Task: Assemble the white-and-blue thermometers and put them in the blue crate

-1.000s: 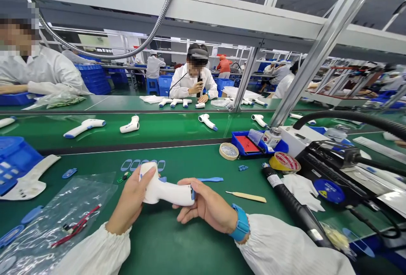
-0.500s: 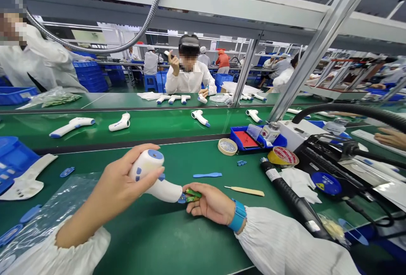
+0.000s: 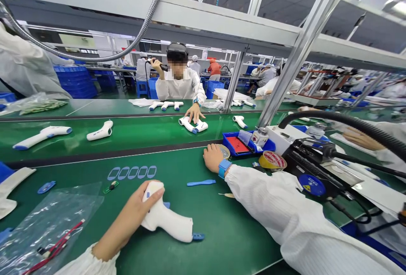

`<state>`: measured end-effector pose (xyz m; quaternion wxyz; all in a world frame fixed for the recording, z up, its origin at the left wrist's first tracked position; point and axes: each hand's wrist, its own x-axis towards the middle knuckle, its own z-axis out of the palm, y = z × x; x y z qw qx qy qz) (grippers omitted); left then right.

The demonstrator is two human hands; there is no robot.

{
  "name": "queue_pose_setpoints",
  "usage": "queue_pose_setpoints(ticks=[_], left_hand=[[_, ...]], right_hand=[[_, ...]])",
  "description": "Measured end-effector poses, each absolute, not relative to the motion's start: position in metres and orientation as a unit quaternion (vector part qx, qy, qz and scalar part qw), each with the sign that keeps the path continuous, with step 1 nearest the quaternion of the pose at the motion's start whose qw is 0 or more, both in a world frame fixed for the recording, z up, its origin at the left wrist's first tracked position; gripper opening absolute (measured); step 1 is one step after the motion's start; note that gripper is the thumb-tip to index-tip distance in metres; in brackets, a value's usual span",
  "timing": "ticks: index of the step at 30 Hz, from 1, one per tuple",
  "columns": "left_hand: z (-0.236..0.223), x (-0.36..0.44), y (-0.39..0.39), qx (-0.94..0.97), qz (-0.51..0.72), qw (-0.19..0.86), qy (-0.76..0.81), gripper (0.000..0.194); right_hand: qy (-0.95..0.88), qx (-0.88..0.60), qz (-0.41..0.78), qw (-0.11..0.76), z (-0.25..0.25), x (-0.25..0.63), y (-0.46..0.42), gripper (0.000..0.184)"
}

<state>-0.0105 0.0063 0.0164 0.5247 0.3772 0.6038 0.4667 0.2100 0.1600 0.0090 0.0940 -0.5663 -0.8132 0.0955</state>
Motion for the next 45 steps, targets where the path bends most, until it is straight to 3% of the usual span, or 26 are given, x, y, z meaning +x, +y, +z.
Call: queue_pose_setpoints(ticks=[5, 13, 17, 20, 22, 24, 28, 32, 35, 39, 42, 45], left_hand=[[0.010, -0.011, 0.005, 0.356, 0.472, 0.526, 0.611, 0.051], [-0.005, -0.014, 0.004, 0.422, 0.448, 0.480, 0.626, 0.072], [-0.010, -0.017, 0.000, 0.469, 0.447, 0.415, 0.639, 0.062], [0.002, -0.006, 0.011, 0.558, 0.441, 0.327, 0.623, 0.046], [0.013, 0.011, 0.033, 0.603, 0.427, 0.338, 0.583, 0.039], [0.020, 0.035, 0.065, 0.617, 0.401, 0.388, 0.554, 0.037], [0.014, 0.080, 0.136, 0.600, 0.390, 0.381, 0.586, 0.028], [0.001, 0.109, 0.180, 0.607, 0.377, 0.371, 0.593, 0.028], [-0.002, 0.124, 0.192, 0.627, 0.365, 0.360, 0.587, 0.029], [0.010, 0.130, 0.193, 0.658, 0.352, 0.348, 0.568, 0.025], [0.031, 0.117, 0.178, 0.684, 0.341, 0.346, 0.545, 0.021], [0.054, 0.090, 0.142, 0.707, 0.324, 0.358, 0.517, 0.020]], right_hand=[[-0.848, -0.528, -0.023, 0.035, 0.010, 0.221, 0.155, 0.036], [-0.892, -0.448, -0.050, -0.007, 0.067, 0.313, 0.112, 0.031], [-0.905, -0.411, -0.107, -0.019, 0.063, 0.398, 0.071, 0.032], [-0.909, -0.360, -0.203, -0.054, 0.043, 0.444, 0.042, 0.060], [-0.913, -0.321, -0.245, -0.060, 0.029, 0.456, 0.030, 0.073], [-0.921, -0.293, -0.253, -0.053, 0.019, 0.457, 0.027, 0.069], [-0.937, -0.263, -0.228, -0.034, 0.011, 0.448, 0.032, 0.045], [-0.943, -0.272, -0.193, -0.021, 0.011, 0.449, 0.032, 0.046], [-0.933, -0.328, -0.138, 0.046, 0.013, 0.451, 0.022, 0.046], [-0.882, -0.406, -0.092, 0.219, 0.027, 0.441, 0.004, 0.037], [-0.778, -0.459, -0.046, 0.426, 0.048, 0.413, -0.003, 0.040], [-0.588, -0.433, 0.122, 0.672, 0.070, 0.368, 0.004, 0.045]])
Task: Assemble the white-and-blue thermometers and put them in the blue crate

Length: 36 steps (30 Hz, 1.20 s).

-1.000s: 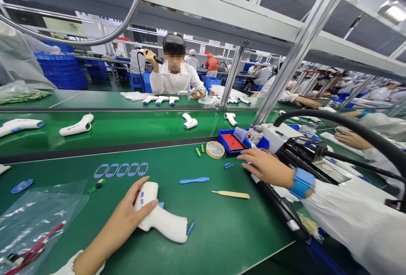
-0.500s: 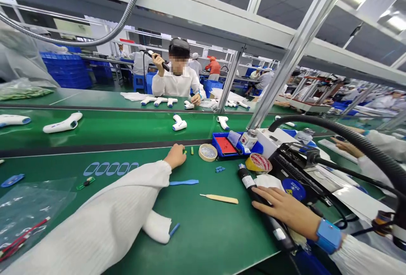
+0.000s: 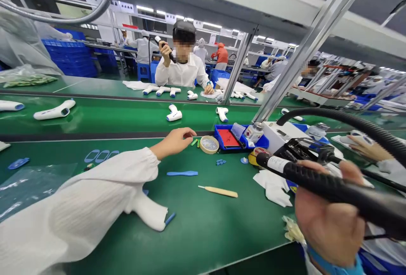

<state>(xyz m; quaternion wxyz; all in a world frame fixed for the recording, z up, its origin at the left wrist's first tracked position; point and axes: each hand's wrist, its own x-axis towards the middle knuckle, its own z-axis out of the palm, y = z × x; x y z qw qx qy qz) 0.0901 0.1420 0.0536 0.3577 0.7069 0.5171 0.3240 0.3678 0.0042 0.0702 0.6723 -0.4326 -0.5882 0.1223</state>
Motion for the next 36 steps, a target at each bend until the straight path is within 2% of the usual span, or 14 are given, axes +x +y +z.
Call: queue_pose_setpoints(ticks=[2, 4, 7, 9, 12, 17, 22, 36], left_hand=[[0.064, 0.069, 0.109, 0.727, 0.298, 0.370, 0.495, 0.025], [0.066, 0.048, 0.073, 0.775, 0.227, 0.364, 0.463, 0.033], [0.052, 0.025, 0.025, 0.841, 0.124, 0.317, 0.421, 0.044], [0.036, 0.016, 0.002, 0.863, 0.101, 0.269, 0.415, 0.050], [0.015, 0.014, -0.014, 0.881, 0.106, 0.201, 0.415, 0.046], [0.002, 0.017, -0.017, 0.895, 0.120, 0.147, 0.403, 0.041], [-0.001, 0.016, -0.017, 0.898, 0.129, 0.130, 0.399, 0.041], [0.007, 0.019, -0.017, 0.895, 0.120, 0.145, 0.403, 0.038]], right_hand=[[-0.492, -0.354, 0.183, 0.774, 0.082, 0.336, 0.014, 0.039], [-0.446, -0.293, 0.268, 0.802, 0.091, 0.307, 0.022, 0.039], [-0.443, -0.255, 0.377, 0.772, 0.100, 0.266, 0.025, 0.054], [-0.451, -0.245, 0.432, 0.742, 0.103, 0.241, 0.022, 0.057], [-0.462, -0.222, 0.498, 0.699, 0.098, 0.209, 0.019, 0.057], [-0.514, -0.207, 0.521, 0.650, 0.076, 0.179, 0.022, 0.062], [-0.545, -0.198, 0.522, 0.626, 0.059, 0.172, 0.022, 0.057], [-0.546, -0.195, 0.577, 0.575, 0.047, 0.166, 0.024, 0.058]])
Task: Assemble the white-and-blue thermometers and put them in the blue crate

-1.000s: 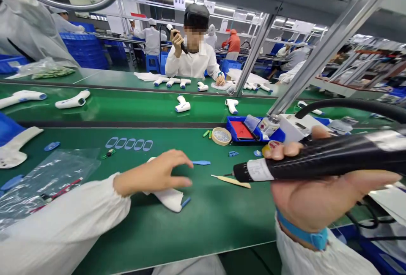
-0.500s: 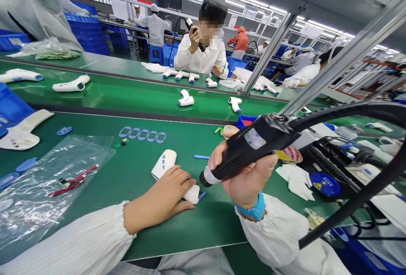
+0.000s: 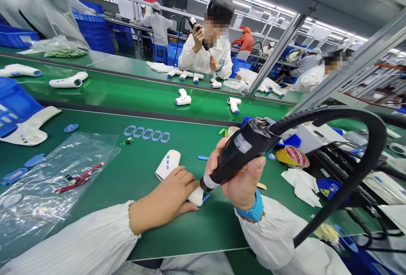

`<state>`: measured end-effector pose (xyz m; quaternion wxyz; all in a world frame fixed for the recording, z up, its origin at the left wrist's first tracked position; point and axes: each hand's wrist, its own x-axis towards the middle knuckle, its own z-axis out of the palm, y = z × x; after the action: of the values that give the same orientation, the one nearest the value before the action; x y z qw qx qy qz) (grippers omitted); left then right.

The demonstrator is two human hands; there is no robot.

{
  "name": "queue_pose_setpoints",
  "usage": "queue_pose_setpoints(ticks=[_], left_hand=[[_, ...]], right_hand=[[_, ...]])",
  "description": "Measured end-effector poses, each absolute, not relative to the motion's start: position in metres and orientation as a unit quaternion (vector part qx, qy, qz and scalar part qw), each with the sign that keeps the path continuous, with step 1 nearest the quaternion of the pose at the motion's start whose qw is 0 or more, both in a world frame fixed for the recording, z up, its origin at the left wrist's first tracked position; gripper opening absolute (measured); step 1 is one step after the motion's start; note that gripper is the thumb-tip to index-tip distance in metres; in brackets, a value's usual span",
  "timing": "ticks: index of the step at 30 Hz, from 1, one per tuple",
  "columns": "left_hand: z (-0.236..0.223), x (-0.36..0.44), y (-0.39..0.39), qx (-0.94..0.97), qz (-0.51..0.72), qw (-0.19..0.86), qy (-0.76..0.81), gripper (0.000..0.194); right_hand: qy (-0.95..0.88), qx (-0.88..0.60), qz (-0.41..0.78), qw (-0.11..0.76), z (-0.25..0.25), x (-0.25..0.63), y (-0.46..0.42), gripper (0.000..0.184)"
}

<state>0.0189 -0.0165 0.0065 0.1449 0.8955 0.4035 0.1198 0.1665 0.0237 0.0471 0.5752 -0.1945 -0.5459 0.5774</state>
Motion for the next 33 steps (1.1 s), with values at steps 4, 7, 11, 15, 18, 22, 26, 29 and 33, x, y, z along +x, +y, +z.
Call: queue_pose_setpoints(ticks=[4, 7, 11, 15, 18, 22, 26, 29, 33], left_hand=[[0.007, 0.019, -0.016, 0.894, 0.119, 0.147, 0.406, 0.038], [0.005, 0.019, -0.016, 0.895, 0.121, 0.144, 0.404, 0.039], [0.003, 0.019, -0.016, 0.896, 0.126, 0.141, 0.401, 0.040], [0.004, 0.018, -0.017, 0.896, 0.119, 0.143, 0.402, 0.041], [0.004, 0.018, -0.017, 0.898, 0.119, 0.145, 0.398, 0.042], [0.005, 0.018, -0.016, 0.899, 0.118, 0.141, 0.397, 0.042], [0.003, 0.017, -0.018, 0.896, 0.122, 0.142, 0.403, 0.041], [-0.002, 0.016, -0.018, 0.890, 0.138, 0.145, 0.411, 0.041], [-0.010, 0.013, -0.018, 0.891, 0.154, 0.133, 0.406, 0.039]], right_hand=[[-0.554, -0.193, 0.579, 0.566, 0.047, 0.166, 0.024, 0.061], [-0.552, -0.192, 0.580, 0.568, 0.046, 0.166, 0.025, 0.061], [-0.544, -0.191, 0.588, 0.568, 0.043, 0.167, 0.027, 0.061], [-0.542, -0.201, 0.578, 0.575, 0.042, 0.167, 0.029, 0.063], [-0.542, -0.199, 0.572, 0.582, 0.045, 0.166, 0.028, 0.060], [-0.547, -0.206, 0.539, 0.606, 0.060, 0.170, 0.023, 0.060], [-0.573, -0.223, 0.502, 0.609, 0.081, 0.196, 0.019, 0.067], [-0.638, -0.246, 0.479, 0.550, 0.098, 0.234, 0.016, 0.052], [-0.763, -0.302, 0.401, 0.408, 0.112, 0.293, 0.011, 0.030]])
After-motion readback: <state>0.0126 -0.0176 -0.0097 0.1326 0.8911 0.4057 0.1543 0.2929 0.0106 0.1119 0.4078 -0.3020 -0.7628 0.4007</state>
